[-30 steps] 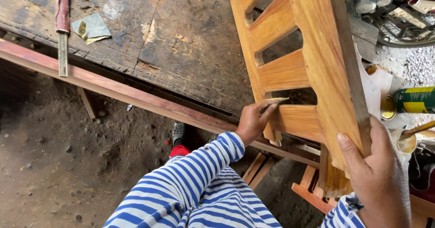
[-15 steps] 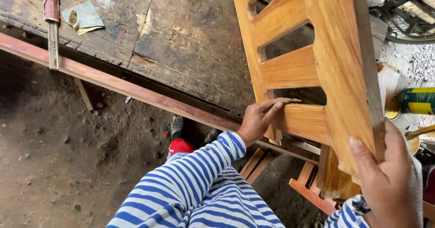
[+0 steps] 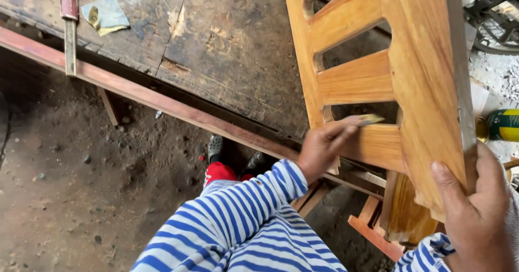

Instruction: The person sands a wooden chair backrest using a sanding block. They work on the flat surfaces and the edges of the slats, rotating the piece to access different sides.

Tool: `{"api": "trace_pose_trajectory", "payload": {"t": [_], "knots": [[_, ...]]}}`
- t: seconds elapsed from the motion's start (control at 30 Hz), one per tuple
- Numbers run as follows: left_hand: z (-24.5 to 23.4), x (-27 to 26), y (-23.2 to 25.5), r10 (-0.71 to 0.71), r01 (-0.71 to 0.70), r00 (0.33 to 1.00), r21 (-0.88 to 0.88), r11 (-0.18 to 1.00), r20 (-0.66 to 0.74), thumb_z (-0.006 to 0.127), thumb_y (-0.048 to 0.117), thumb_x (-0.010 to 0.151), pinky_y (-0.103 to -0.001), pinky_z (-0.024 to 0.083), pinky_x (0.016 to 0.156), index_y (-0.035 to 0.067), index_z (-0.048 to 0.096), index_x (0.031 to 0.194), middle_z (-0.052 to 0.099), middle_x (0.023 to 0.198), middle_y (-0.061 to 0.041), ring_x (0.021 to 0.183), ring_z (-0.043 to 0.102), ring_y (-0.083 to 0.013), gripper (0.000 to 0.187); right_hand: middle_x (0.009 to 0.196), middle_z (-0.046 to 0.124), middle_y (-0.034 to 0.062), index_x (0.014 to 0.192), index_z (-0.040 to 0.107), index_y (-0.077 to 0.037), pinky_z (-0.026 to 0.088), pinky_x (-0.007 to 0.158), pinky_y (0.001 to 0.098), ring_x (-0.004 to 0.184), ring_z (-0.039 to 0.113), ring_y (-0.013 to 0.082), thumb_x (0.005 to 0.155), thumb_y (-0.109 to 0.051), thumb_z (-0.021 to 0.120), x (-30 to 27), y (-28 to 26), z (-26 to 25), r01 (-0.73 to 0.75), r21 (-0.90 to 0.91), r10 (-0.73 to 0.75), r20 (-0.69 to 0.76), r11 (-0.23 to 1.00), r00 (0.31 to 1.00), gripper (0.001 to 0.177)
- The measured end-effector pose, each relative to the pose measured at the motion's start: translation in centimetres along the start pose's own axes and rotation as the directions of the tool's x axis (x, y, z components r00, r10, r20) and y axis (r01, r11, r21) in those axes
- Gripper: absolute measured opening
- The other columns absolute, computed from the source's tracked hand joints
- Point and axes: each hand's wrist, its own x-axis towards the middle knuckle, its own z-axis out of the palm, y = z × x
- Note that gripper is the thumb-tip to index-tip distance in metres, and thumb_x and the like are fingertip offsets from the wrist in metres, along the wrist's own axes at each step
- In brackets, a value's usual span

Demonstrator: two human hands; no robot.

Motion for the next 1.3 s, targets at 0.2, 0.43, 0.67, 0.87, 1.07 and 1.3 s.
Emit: {"api": "trace_pose_trajectory", "payload": {"t": [0.2,0.43,0.67,0.87,1.07,1.3], "knots": [[-2.8,-0.9,-5.1,0.202,-0.186,0.979,0.451,0.873,0.011,0.056,0.013,0.106,-0.041,0.049,0.119,0.006,0.062,0.134,0.065,0.135,-0.016,0.131,0.062,-0.0306,0.029,0.138,0.057,0.0343,0.148,0.041,0.02,0.049,0.096,0.0514,0.123,0.057,0.0445,0.103,-0.004,0.055,0.1,-0.1,0.1,0.045,0.125,-0.047,0.009,0.991,0.999,0.053],[-5.4,0.3,-4.8,0.275,-0.365,0.931,0.629,0.687,0.24,0.06,0.0,0.099,-0.049,0.054,0.096,0.01,0.056,0.141,0.062,0.125,-0.018,0.11,0.061,-0.0367,0.044,0.138,0.057,0.0393,0.148,0.043,0.025,0.049,0.1,0.0531,0.126,0.056,0.0479,0.105,0.003,0.059,0.3,1.8,0.6,0.199,0.134,-0.192,-0.065,0.971,0.979,0.051],[-7.4,3.2,-7.2,0.143,-0.419,0.9,0.733,0.535,0.411,0.054,0.001,0.097,-0.054,0.053,0.072,0.016,0.05,0.146,0.064,0.11,-0.019,0.091,0.066,-0.0426,0.052,0.138,0.061,0.0361,0.153,0.047,0.018,0.047,0.089,0.0549,0.122,0.058,0.0497,0.105,-0.013,0.061,0.1,1.2,-0.3,0.111,-0.089,-0.114,-0.031,0.99,0.993,0.059],[-6.7,5.6,-5.7,0.009,-0.557,0.822,0.8,0.223,0.57,0.056,0.001,0.091,-0.051,0.049,0.048,0.005,0.059,0.121,0.063,0.093,-0.016,0.061,0.064,-0.0395,0.031,0.13,0.066,0.0352,0.154,0.05,0.01,0.047,0.08,0.0583,0.11,0.062,0.0527,0.105,-0.022,0.062,-0.4,1.0,-0.4,0.066,-0.152,-0.071,-0.03,0.986,0.997,0.06],[-5.3,3.8,-3.9,-0.068,-0.354,0.916,0.879,0.32,0.394,0.054,-0.008,0.09,-0.05,0.057,0.051,0.001,0.061,0.117,0.069,0.073,-0.019,0.061,0.07,-0.036,0.029,0.132,0.064,0.0332,0.15,0.046,0.014,0.052,0.081,0.059,0.112,0.063,0.0493,0.106,-0.018,0.058,-0.4,0.2,-0.7,0.077,-0.055,-0.077,0.006,0.996,0.997,0.056],[-5.4,3.6,-3.8,-0.156,-0.358,0.903,0.903,0.239,0.4,0.052,-0.003,0.091,-0.054,0.055,0.052,0.006,0.053,0.132,0.068,0.079,-0.018,0.067,0.07,-0.0419,0.042,0.132,0.064,0.0332,0.146,0.048,0.011,0.046,0.084,0.0596,0.114,0.06,0.053,0.106,-0.019,0.06,-0.7,0.7,-0.4,0.114,-0.054,-0.115,-0.027,0.992,0.993,0.052]]}}
